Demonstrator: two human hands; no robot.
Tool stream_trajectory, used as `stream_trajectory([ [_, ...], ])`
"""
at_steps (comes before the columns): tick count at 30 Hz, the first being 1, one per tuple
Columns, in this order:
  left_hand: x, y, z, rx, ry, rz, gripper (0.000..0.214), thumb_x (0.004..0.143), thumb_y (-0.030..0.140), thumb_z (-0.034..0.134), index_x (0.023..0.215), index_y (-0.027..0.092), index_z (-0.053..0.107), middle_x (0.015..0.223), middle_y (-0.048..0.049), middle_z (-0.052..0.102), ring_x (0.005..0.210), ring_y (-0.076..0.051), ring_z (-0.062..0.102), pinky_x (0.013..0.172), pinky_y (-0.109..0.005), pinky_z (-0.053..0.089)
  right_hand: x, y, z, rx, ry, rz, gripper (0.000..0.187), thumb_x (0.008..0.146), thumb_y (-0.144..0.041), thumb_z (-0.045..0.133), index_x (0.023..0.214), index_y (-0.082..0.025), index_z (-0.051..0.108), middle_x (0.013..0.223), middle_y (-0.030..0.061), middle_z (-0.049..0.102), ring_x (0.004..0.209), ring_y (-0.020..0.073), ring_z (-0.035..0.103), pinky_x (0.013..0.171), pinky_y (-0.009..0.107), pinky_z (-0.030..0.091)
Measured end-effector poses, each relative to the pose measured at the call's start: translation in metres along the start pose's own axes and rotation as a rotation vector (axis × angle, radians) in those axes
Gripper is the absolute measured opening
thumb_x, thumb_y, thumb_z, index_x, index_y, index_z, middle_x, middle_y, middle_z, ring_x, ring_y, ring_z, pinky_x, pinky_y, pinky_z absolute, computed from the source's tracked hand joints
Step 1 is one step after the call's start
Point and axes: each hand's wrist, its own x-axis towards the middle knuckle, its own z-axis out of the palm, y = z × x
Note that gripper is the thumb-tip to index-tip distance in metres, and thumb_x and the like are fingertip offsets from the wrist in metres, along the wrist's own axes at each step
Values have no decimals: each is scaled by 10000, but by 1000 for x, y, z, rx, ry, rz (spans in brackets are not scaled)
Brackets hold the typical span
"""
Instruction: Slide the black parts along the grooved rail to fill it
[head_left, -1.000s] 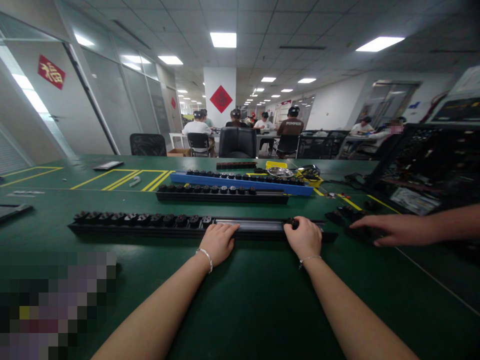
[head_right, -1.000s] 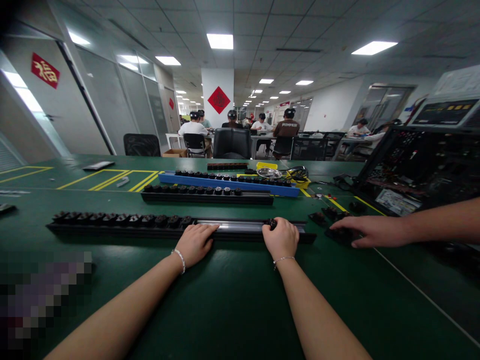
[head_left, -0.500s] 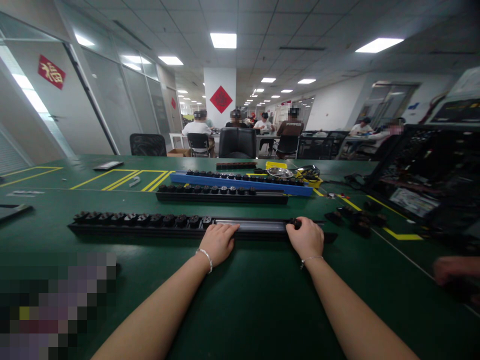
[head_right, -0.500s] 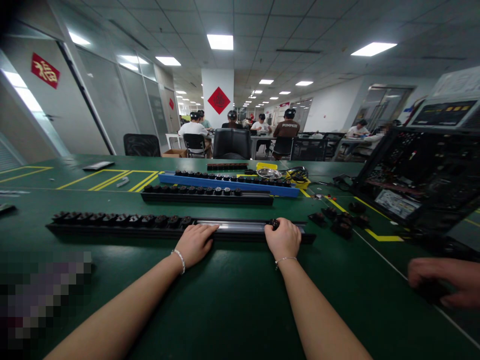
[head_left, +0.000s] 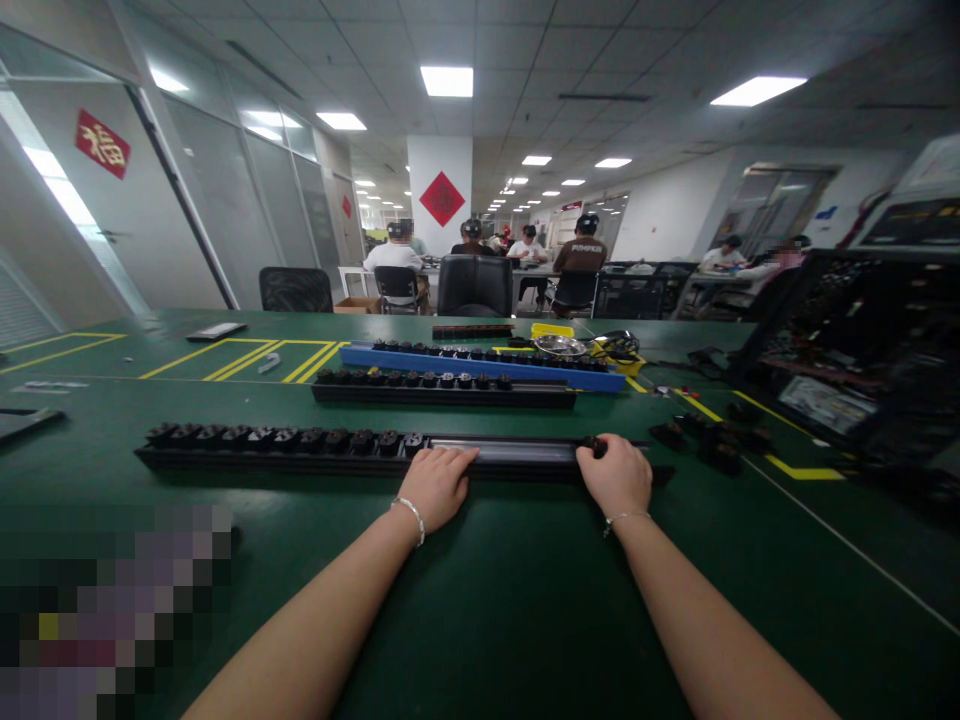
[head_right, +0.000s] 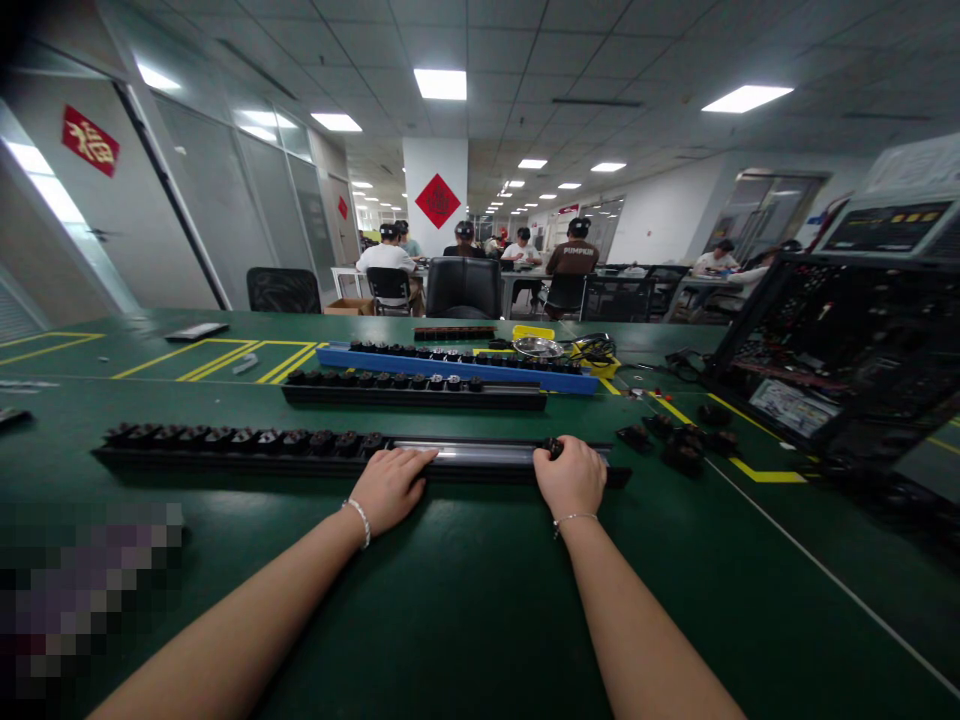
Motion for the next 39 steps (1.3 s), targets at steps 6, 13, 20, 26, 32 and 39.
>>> stream_trajectory([
  [6, 0, -1, 1, -1, -3, -3, 435, 824, 221, 461, 1258, 240, 455, 1128, -52, 612, 1023, -214, 521, 863, -381, 354, 1, 3, -1, 8, 2, 5, 365, 712, -330, 441, 961, -126, 615, 936, 121, 624, 904, 248, 529, 835, 359, 355],
  [13, 0, -2, 1, -1, 0, 0, 439, 824, 222, 462, 1263, 243, 451, 1123, -50, 613, 1016, -211, 523, 862, -378, 355, 3, 4, -3, 2, -9, 30, 369, 718, -332, 441, 969, -127, 616, 938, 121, 614, 905, 248, 520, 807, 353, 367],
  [20, 0, -2, 2, -4, -3, -6, 441, 813, 213, 477, 1252, 246, 458, 1132, -52, 610, 1034, -206, 524, 874, -375, 356, 4, 5, -4, -29, -6, 43, 377, 719, -346, 446, 973, -131, 623, 926, 128, 598, 884, 253, 509, 778, 360, 372],
  [26, 0, 0, 1, -3, 0, -9, 434, 817, 216, 467, 1250, 247, 463, 1129, -51, 613, 1035, -208, 525, 877, -381, 356, 6, 9, -5, -46, 9, 59, 383, 715, -354, 445, 968, -133, 629, 908, 128, 593, 882, 263, 502, 783, 373, 370],
  [32, 0, 0, 0, 1, 3, -4, 433, 819, 214, 464, 1251, 245, 460, 1125, -47, 615, 1026, -210, 529, 871, -381, 358, 7, 9, -8, -51, -11, 75, 393, 721, -353, 447, 988, -126, 625, 932, 134, 593, 907, 267, 502, 792, 372, 374],
  [39, 0, 0, -1, 3, -3, -1, 439, 817, 213, 467, 1255, 245, 455, 1132, -47, 613, 1031, -213, 524, 869, -380, 355, 9, 12, -9, -58, -19, 103, 401, 723, -369, 437, 986, -132, 624, 938, 130, 595, 914, 273, 506, 796, 378, 381],
])
